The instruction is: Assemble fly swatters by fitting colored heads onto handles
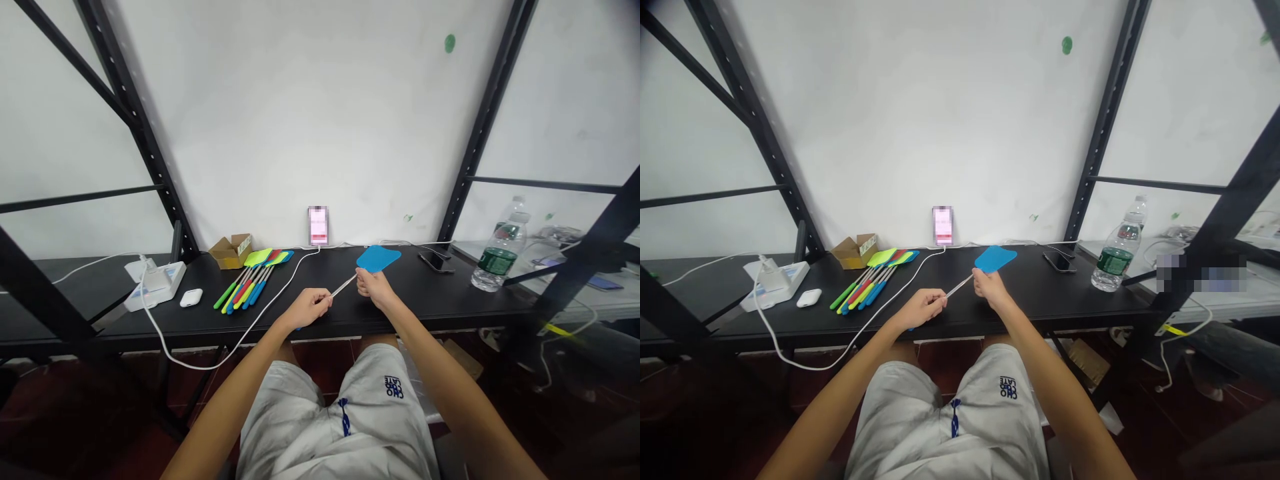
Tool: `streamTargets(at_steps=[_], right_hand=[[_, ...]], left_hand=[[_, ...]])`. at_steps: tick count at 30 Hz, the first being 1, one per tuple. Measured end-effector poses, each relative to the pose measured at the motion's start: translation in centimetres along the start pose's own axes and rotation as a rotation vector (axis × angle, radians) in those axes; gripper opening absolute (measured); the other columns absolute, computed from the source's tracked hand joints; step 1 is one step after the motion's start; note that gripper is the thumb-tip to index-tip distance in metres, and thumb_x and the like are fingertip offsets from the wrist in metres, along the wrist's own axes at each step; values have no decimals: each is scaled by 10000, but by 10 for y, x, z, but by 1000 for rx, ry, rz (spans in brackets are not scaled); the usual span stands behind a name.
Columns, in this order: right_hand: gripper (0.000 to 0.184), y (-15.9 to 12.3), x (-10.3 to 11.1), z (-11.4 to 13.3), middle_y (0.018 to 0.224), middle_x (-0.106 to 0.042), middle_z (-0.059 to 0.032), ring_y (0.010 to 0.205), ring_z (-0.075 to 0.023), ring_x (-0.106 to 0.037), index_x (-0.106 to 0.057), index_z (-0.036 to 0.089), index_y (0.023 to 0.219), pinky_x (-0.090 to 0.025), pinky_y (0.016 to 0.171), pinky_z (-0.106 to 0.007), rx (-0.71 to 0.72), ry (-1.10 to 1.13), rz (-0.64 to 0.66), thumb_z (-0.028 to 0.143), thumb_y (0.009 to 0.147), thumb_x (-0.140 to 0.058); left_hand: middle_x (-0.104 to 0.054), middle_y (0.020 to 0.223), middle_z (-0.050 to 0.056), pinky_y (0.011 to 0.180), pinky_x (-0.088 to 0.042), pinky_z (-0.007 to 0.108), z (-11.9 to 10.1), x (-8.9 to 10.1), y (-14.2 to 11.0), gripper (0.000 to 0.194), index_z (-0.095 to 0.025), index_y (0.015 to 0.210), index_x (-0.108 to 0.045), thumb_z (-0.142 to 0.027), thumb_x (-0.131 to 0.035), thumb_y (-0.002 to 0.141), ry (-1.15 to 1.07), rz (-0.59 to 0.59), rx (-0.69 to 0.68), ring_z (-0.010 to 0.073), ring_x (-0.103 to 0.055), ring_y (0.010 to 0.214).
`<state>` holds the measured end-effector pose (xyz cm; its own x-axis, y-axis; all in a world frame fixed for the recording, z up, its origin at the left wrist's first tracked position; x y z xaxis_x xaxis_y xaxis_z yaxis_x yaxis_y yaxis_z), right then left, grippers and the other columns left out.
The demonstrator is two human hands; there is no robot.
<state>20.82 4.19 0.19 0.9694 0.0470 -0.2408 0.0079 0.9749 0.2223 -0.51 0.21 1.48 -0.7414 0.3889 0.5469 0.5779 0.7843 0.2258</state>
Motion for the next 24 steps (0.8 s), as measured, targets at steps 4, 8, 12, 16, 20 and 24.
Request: streamTargets(at_steps=[4,8,12,16,20,24], right_hand=[[420,8,39,16,430,-255,106,353,-18,-185,-317,223,564,-109,344,-185,22,25,-87,336,723,-689],[412,10,69,31,423,-253,106,349,-20,-180,-327,224,567,-96,338,-185,54,2,-108,332,725,-692],[401,9,74,35,415,-246,106,345,-25,-175,-328,228,567,-99,337,-186,91,-24,-110,328,736,-678],[403,10,73,32,408,-253,100,334,-31,-189,-343,224,563,-86,334,-191,86,-37,-141,369,747,-671],[421,14,76,25,409,-312,80,329,-43,-238,-409,209,589,-118,332,-193,-7,-28,-160,503,759,-657],[411,17,77,22,424,-403,54,331,-60,-291,-500,188,677,-153,329,-201,17,-19,-201,562,751,-654]], left_hand=[[-475,566,-32,491,-308,194,-1,0,-1,311,-156,724,-559,-417,-476,871,16,38,-6,81,-425,520],[-478,569,-33,491,-312,194,-1,1,-1,303,-158,769,-583,-428,-487,868,7,77,13,86,-433,523],[-481,575,-31,493,-316,193,0,1,-1,303,-158,775,-583,-432,-492,866,-13,94,21,87,-441,528],[-486,570,-37,487,-307,191,1,1,0,285,-160,786,-587,-421,-499,861,-23,89,32,81,-431,513],[-497,567,-37,483,-305,189,2,0,1,272,-159,776,-583,-407,-503,854,-22,71,43,79,-433,505],[-499,554,-37,488,-313,188,2,-1,2,257,-155,775,-587,-390,-511,845,-23,47,40,80,-442,504]])
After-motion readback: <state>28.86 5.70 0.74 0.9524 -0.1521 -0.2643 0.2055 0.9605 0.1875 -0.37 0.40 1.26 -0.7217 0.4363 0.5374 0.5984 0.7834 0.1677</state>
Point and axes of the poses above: each hand's wrist, its own y-axis towards the middle knuckle, its own x-axis out of the back of the hand, z = x × y, the point moved 1 cm from there along y, towards the middle knuckle
